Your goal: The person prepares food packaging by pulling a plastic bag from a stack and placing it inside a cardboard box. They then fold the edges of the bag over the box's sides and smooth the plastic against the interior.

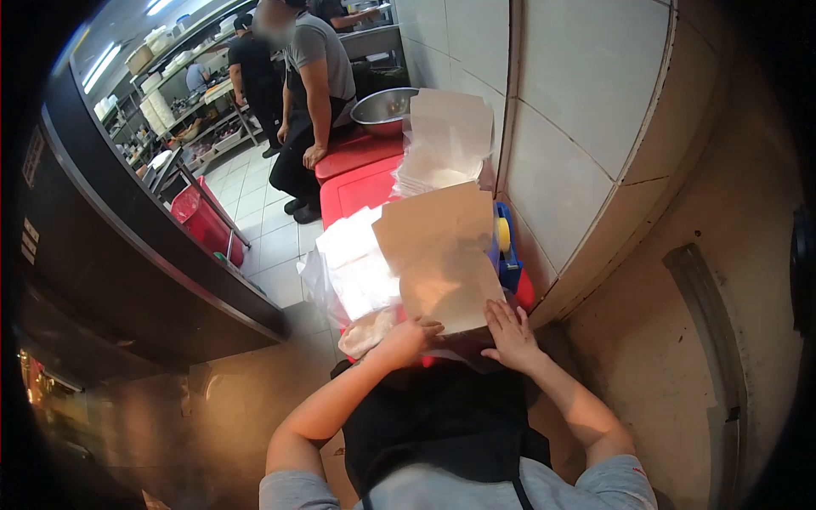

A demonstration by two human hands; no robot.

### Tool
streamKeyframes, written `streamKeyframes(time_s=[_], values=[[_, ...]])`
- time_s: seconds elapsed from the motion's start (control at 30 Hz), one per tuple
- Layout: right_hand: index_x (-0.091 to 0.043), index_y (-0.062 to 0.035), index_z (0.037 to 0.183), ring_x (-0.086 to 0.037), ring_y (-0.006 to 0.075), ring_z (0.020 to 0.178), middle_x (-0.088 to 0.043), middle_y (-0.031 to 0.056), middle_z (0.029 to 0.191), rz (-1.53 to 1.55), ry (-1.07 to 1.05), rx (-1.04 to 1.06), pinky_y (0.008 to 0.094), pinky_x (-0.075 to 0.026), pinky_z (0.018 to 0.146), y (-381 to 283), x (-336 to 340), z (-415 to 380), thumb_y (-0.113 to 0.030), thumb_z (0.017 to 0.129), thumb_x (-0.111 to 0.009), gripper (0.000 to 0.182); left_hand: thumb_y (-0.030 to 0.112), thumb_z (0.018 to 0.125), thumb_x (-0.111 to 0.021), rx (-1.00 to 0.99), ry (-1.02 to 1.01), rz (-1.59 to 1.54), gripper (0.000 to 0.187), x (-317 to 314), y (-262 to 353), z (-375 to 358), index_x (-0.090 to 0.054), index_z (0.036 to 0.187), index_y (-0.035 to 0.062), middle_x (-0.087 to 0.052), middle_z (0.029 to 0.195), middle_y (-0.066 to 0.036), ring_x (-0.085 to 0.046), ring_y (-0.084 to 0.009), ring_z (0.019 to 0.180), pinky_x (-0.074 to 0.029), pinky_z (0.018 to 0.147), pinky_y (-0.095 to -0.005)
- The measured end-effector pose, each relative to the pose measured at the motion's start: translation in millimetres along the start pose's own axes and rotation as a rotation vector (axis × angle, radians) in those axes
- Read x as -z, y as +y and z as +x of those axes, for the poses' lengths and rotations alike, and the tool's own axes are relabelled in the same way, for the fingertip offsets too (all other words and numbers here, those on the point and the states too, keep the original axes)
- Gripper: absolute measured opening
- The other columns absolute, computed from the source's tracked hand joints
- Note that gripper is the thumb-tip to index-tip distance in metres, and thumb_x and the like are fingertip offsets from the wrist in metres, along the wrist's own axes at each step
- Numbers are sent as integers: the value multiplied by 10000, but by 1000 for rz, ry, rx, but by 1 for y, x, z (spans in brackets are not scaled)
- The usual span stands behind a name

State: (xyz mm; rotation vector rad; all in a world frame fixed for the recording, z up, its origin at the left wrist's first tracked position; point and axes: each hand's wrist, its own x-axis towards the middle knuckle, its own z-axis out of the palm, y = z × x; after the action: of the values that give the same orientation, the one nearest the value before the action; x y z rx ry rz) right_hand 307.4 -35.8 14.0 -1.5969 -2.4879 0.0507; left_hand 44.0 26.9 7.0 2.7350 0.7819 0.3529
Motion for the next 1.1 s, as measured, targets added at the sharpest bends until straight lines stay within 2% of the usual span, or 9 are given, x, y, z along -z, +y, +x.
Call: streamKeyframes(time_s=[0.07,0.1,0.2,0.23,0.4,0.53,0.73,0.9,1.1], values=[[-261,-59,1400,-319,299,1304,-363,132,1380,142,35,-15,523,-232,1044,1,4,9,-361,731,-721,866,158,852,-541,42,-46,-85,255,9,-2,3,-622,1063,38,-628,1062,-129,-612,-304,926,-482,834,-366],[-421,-52,1313,-417,261,1228,-473,119,1292,168,83,35,484,-293,998,-3,21,18,-334,778,-677,656,116,799,-558,141,-43,-192,224,13,0,6,-663,990,65,-658,945,-130,-625,-305,868,-491,793,-376],[-565,-82,1180,-506,232,1134,-560,77,1208,412,-188,88,484,-290,984,10,17,41,-325,845,-607,416,110,768,-573,111,-1,-270,216,21,-10,13,-672,956,69,-658,909,-149,-627,-326,824,-492,760,-397],[-667,-112,1019,-583,230,997,-651,42,1038,395,-154,87,434,-343,935,12,9,47,-324,871,-569,277,101,770,-561,143,-78,-222,240,19,-14,14,-662,982,53,-652,942,-156,-613,-329,870,-478,799,-395],[-708,-124,863,-623,270,815,-671,71,845,328,-137,69,390,-441,769,17,9,54,-323,853,-582,236,42,769,-502,175,-237,-170,287,34,-8,12,-633,1024,23,-630,993,-169,-579,-350,960,-455,855,-401],[-711,-114,816,-627,287,755,-663,92,793,290,-120,52,390,-469,687,20,5,59,-331,848,-585,253,29,769,-513,106,-36,-91,198,28,0,12,-621,936,24,-620,905,-173,-602,-356,873,-479,748,-420],[-701,-103,907,-626,313,801,-663,132,823,328,-208,14,392,-483,702,23,6,66,-296,857,-572,237,45,783,-510,57,-48,-21,105,50,6,25,-577,859,17,-594,885,-165,-599,-365,838,-484,722,-423],[-674,-64,953,-617,335,814,-653,157,896,452,19,129,409,-485,734,21,12,79,-157,814,-563,201,94,795,-526,-56,23,154,90,57,4,40,-546,828,13,-561,827,-136,-616,-338,751,-496,661,-419],[-621,-49,853,-600,339,807,-623,139,846,350,129,300,429,-486,709,5,62,97,-100,747,-564,131,175,789,-583,-118,-63,309,229,116,21,54,-552,973,41,-553,970,-115,-564,-280,987,-474,865,-388]])
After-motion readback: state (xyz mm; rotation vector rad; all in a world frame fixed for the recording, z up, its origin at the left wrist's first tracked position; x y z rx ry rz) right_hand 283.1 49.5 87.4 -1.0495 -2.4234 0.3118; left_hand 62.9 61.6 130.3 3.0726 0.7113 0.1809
